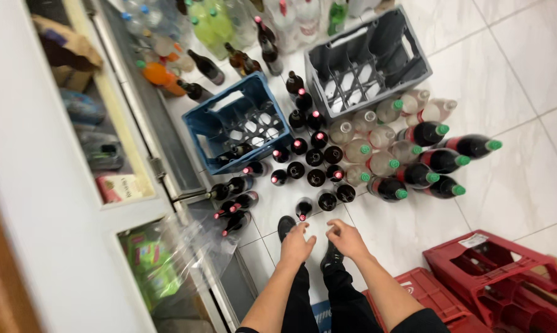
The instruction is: The person sorts glass and plastic bottles by hand, picking them up from the floor and placing them into blue and gray plastic crates.
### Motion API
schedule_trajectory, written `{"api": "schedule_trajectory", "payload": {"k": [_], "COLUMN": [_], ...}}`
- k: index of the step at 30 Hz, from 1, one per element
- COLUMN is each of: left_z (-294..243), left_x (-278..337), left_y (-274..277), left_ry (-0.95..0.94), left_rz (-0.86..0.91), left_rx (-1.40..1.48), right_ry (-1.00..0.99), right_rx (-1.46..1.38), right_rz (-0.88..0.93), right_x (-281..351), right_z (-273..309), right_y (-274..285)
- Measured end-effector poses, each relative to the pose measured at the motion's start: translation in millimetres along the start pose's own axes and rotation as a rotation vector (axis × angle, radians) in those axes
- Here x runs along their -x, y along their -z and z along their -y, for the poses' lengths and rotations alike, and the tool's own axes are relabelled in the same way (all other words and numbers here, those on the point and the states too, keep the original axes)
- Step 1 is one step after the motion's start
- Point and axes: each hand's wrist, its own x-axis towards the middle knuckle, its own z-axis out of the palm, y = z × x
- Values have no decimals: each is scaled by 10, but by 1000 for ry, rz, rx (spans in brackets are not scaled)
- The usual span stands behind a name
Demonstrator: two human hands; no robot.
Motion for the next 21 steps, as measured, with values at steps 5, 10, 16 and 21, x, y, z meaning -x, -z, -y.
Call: {"api": "schedule_trajectory", "payload": {"k": [5,10,16,21], "left_z": [-252,484,925,1222], "left_x": [-1029,-2614,-3578,-4044], "left_y": [346,-189,-555,-774], "left_ry": [59,54,43,-55], "left_rz": [-89,-256,-362,-465], "left_rx": [74,208,439,392], "right_ry": [-25,-44,-34,11], "right_rx": [-124,-125,-113,-4], "right_rz": [-103,-142,-161,-131], "right_x": [-1264,-2344,-3143,-3424], "right_z": [-382,-549,-697,-702], "right_y": [-231,-506,-858,-939]}}
